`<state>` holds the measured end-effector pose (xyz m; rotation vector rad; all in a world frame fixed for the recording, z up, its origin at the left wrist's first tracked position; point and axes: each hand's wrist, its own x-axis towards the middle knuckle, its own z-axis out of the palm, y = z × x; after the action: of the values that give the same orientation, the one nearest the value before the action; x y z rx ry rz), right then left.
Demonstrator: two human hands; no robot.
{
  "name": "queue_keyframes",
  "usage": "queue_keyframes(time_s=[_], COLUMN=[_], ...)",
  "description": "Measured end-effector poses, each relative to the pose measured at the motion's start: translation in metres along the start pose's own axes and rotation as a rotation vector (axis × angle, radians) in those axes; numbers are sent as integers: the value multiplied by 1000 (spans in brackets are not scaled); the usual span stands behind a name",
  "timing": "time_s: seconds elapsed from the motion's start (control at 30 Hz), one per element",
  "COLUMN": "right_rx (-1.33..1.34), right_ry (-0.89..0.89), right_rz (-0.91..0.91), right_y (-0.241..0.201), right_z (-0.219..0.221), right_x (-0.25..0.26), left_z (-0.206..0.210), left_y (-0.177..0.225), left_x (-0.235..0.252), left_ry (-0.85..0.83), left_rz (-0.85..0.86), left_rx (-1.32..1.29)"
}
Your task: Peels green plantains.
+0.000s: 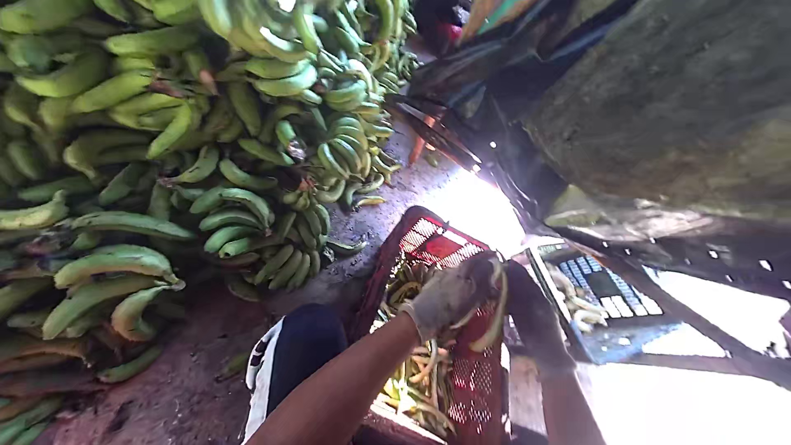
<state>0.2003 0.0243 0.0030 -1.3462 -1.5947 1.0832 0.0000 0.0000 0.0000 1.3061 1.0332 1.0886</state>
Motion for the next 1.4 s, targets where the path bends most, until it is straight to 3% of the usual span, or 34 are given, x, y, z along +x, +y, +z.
queue_keyframes(time_s=[0.07, 0.13, 0.2, 0.3, 0.37, 0.5, 0.57, 0.7, 0.77, 0.87, 0.93, 1.0, 1.07, 1.13, 1.2, 1.23, 1.3, 1.4], right_rx=[-131, -410, -588, -707, -739, -673, -479, 31, -59, -400, -513, -641, -831, -879, -764, -740, -819, -838], right_ry=[-36, -108, -131, -146, -141, -34, 35, 96, 30, -124, -148, -24, 256, 473, 558, 553, 453, 191], right_rz=[-58, -319, -530, -604, -580, -361, -220, 21, 46, -14, -34, -25, 17, 93, 85, 31, -50, -110], right_y=[5, 7, 7, 6, 3, 7, 8, -3, -10, 4, 15, 11, 4, 6, 8, 8, 14, 6], right_z=[-7, -14, -16, -19, -21, -27, -34, -28, -6, 19, 9, -24, -73, -117, -129, -122, -102, -76], right_x=[-3, -16, -28, -33, -30, -12, -1, -2, -14, -20, -15, -9, -5, -3, -9, -12, -11, -22], left_z=[-5, -18, -27, -24, -14, -5, -8, -7, 2, 21, 27, 25, 23, 29, 44, 52, 58, 52], left_y=[-6, -6, -7, -11, -5, -2, -3, -11, -22, -31, -35, -47, -74, -121, -164, -181, -210, -238], left_x=[4, 10, 12, 11, 2, -10, -15, -10, -3, -1, 1, 4, 1, -19, -48, -65, -99, -115], left_ry=[47, 61, 44, 30, 93, 28, 10, 183, 141, -22, -55, -137, -316, -622, -981, -1064, -1044, -1087], left_rz=[-130, -214, -240, -221, -174, -18, 9, -34, -91, -160, -216, -264, -342, -518, -801, -911, -1066, -997], left_rx=[-460, -795, -880, -828, -569, -162, -32, 279, 132, -233, -197, 87, 557, 936, 1245, 1362, 1497, 1643])
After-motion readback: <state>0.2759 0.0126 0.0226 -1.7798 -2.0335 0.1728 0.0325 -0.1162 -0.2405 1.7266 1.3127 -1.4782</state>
